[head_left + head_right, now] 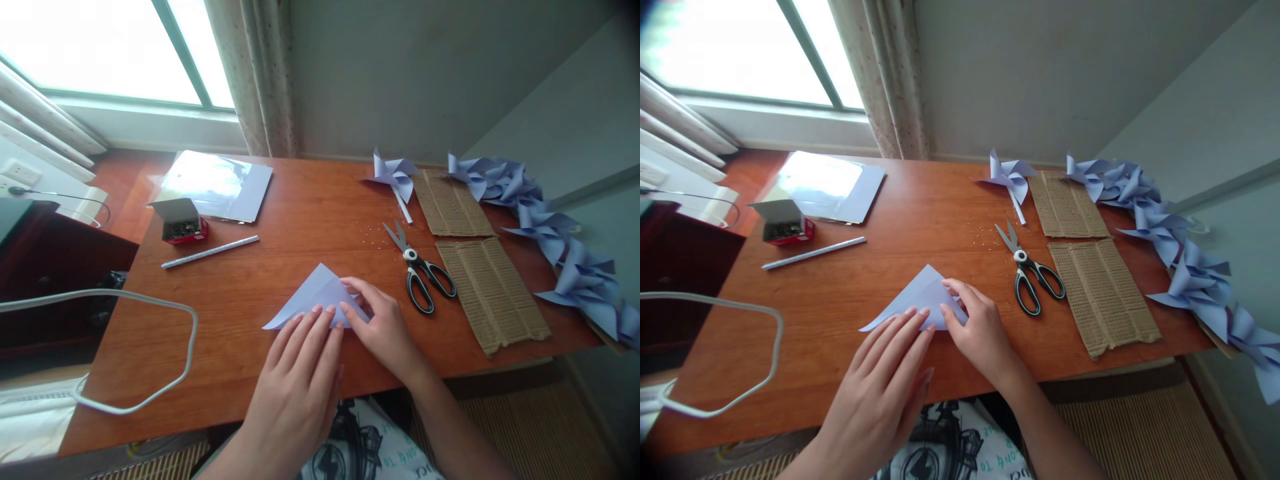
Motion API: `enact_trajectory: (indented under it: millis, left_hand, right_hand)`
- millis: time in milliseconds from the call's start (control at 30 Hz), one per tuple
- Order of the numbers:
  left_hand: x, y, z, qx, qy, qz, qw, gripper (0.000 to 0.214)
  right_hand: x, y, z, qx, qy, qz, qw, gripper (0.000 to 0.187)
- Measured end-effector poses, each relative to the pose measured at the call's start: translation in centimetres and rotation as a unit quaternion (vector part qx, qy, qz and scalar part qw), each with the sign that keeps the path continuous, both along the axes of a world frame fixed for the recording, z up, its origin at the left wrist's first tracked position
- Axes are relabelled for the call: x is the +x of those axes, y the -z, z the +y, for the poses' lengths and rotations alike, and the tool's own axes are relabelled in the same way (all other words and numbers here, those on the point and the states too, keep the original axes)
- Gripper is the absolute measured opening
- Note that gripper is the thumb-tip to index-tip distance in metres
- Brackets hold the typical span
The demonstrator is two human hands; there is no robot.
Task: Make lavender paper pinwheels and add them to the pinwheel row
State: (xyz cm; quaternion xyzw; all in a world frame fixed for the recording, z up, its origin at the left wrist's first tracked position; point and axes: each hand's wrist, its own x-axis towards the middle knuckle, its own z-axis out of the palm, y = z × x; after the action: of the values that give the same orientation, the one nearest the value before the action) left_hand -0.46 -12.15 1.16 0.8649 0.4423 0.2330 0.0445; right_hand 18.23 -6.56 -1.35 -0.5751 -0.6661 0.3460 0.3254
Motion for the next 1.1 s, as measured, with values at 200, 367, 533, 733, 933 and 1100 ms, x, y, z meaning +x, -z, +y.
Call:
enact_trajectory:
  millis: [200, 367, 533, 733, 933, 1100]
  left_hand:
    - [1.2, 1.4, -0.4, -0.037, -0.017, 0.077, 0.996, 0.058]
    - [1.6, 1.7, -0.3, -0.063, -0.035, 0.084, 0.994, 0.062]
    - [1.7, 2.0, -0.4, -0.074, -0.041, 0.083, 0.993, 0.062]
    - [1.9, 2.0, -0.3, -0.086, -0.049, 0.081, 0.992, 0.060]
    - [1.8, 1.6, 0.1, -0.093, -0.049, 0.055, 0.993, 0.059]
    - [-0.1, -0.2, 4.0, -0.062, -0.094, -0.033, 0.993, 0.048]
  right_hand:
    - [0.0, -0.8, 2.2, 0.010, -0.055, -0.053, 0.997, 0.031]
    - [-0.4, -1.1, 5.3, 0.103, -0.140, -0.152, 0.973, 0.029]
    - [-1.8, -1.9, 7.3, 0.141, -0.259, -0.258, 0.920, 0.032]
    - [-2.0, -1.7, 7.3, 0.118, -0.263, -0.270, 0.919, 0.033]
    - [-0.2, -0.7, 7.8, -0.029, -0.193, -0.035, 0.980, 0.057]
    - [1.1, -1.1, 8.4, -0.103, -0.176, 0.088, 0.975, 0.018]
